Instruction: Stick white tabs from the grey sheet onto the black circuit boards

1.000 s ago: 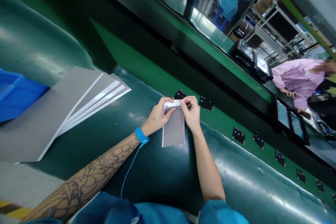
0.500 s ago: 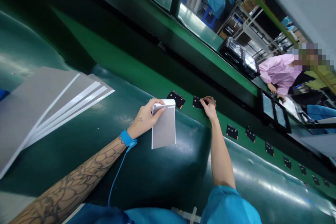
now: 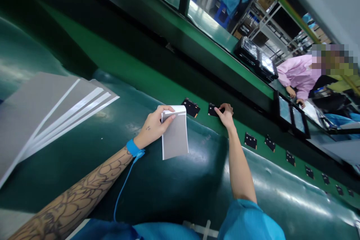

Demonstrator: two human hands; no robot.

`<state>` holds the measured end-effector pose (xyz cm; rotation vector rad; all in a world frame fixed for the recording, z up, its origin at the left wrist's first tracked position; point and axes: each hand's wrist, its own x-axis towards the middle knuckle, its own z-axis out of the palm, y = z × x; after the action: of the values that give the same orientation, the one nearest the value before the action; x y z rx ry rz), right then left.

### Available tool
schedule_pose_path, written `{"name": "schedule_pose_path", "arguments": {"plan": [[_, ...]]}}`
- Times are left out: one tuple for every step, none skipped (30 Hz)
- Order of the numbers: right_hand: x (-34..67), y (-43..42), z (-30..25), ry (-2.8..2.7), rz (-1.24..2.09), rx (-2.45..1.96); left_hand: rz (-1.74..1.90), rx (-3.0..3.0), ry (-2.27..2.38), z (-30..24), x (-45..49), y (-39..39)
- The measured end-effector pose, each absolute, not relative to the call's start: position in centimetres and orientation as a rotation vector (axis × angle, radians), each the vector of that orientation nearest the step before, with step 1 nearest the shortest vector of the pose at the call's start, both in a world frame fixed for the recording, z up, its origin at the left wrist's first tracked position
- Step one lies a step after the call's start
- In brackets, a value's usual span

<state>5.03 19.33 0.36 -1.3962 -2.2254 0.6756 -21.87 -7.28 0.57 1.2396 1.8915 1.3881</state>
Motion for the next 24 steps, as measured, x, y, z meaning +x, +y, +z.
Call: {"name": "schedule_pose_path", "arguments": {"plan": [[5.1, 19.3, 0.4, -2.149, 0.699, -1.402, 1.389, 1.240, 1.889, 0.6, -21.9, -7.3], [5.2, 19.3, 0.4, -2.047, 0.740, -1.414, 1.392, 1.242, 1.885, 0.6, -21.8, -7.2], [5.2, 19.2, 0.5, -1.930, 0.789, -1.431, 1.397, 1.243, 1.879, 0.6, -21.8, -7.2], [5.3, 19.1, 0.6, -1.812, 0.835, -1.446, 1.401, 1.242, 1.874, 0.6, -21.8, -7.2], [5.2, 18.8, 0.7, -1.712, 0.864, -1.455, 1.402, 1.240, 1.868, 0.6, -21.7, -7.2], [5.0, 18.4, 0.9, -1.649, 0.867, -1.453, 1.400, 1.237, 1.863, 0.6, -21.7, -7.1], [4.7, 17.8, 1.1, -1.634, 0.843, -1.434, 1.398, 1.234, 1.860, 0.6, -21.7, -7.1], [4.2, 16.9, 1.5, -1.661, 0.802, -1.394, 1.399, 1.233, 1.858, 0.6, -21.6, -7.1], [3.5, 15.8, 1.9, -1.718, 0.758, -1.333, 1.402, 1.236, 1.855, 0.5, -21.6, -7.0], [2.6, 14.4, 2.3, -1.798, 0.730, -1.250, 1.406, 1.243, 1.851, 0.5, -21.5, -7.0], [1.6, 12.9, 2.9, -1.898, 0.730, -1.148, 1.411, 1.250, 1.847, 0.5, -21.5, -7.0], [0.4, 11.3, 3.4, -2.006, 0.758, -1.034, 1.411, 1.254, 1.843, 0.4, -21.5, -6.9], [-0.9, 9.6, 3.9, -2.112, 0.808, -0.916, 1.409, 1.253, 1.840, 0.4, -21.5, -6.9], [-2.1, 8.1, 4.3, -2.204, 0.856, -0.806, 1.406, 1.249, 1.839, 0.4, -21.5, -6.9], [-3.4, 6.7, 4.6, -2.270, 0.884, -0.715, 1.403, 1.245, 1.836, 0.3, -21.5, -6.9], [-4.5, 5.6, 4.8, -2.315, 0.895, -0.640, 1.401, 1.243, 1.830, 0.3, -21.5, -6.9], [-5.5, 4.7, 4.7, -2.340, 0.890, -0.585, 1.403, 1.249, 1.818, 0.2, -21.5, -6.8], [-6.3, 4.2, 4.6, -2.354, 0.877, -0.546, 1.410, 1.264, 1.799, 0.1, -21.6, -6.8], [-6.9, 3.8, 4.4, -2.363, 0.864, -0.521, 1.421, 1.279, 1.781, 0.0, -21.6, -6.7], [-7.3, 3.7, 4.1, -2.372, 0.851, -0.509, 1.430, 1.294, 1.764, 0.0, -21.6, -6.7], [-7.6, 3.6, 3.8, -2.382, 0.837, -0.511, 1.436, 1.305, 1.751, -0.1, -21.6, -6.6], [-7.7, 3.7, 3.6, -2.395, 0.821, -0.525, 1.436, 1.311, 1.746, -0.2, -21.6, -6.5], [-7.8, 3.7, 3.5, -2.412, 0.802, -0.546, 1.428, 1.315, 1.750, -0.3, -21.6, -6.4], [-7.8, 3.8, 3.4, -2.429, 0.782, -0.565, 1.414, 1.317, 1.760, -0.4, -21.6, -6.4]]}}
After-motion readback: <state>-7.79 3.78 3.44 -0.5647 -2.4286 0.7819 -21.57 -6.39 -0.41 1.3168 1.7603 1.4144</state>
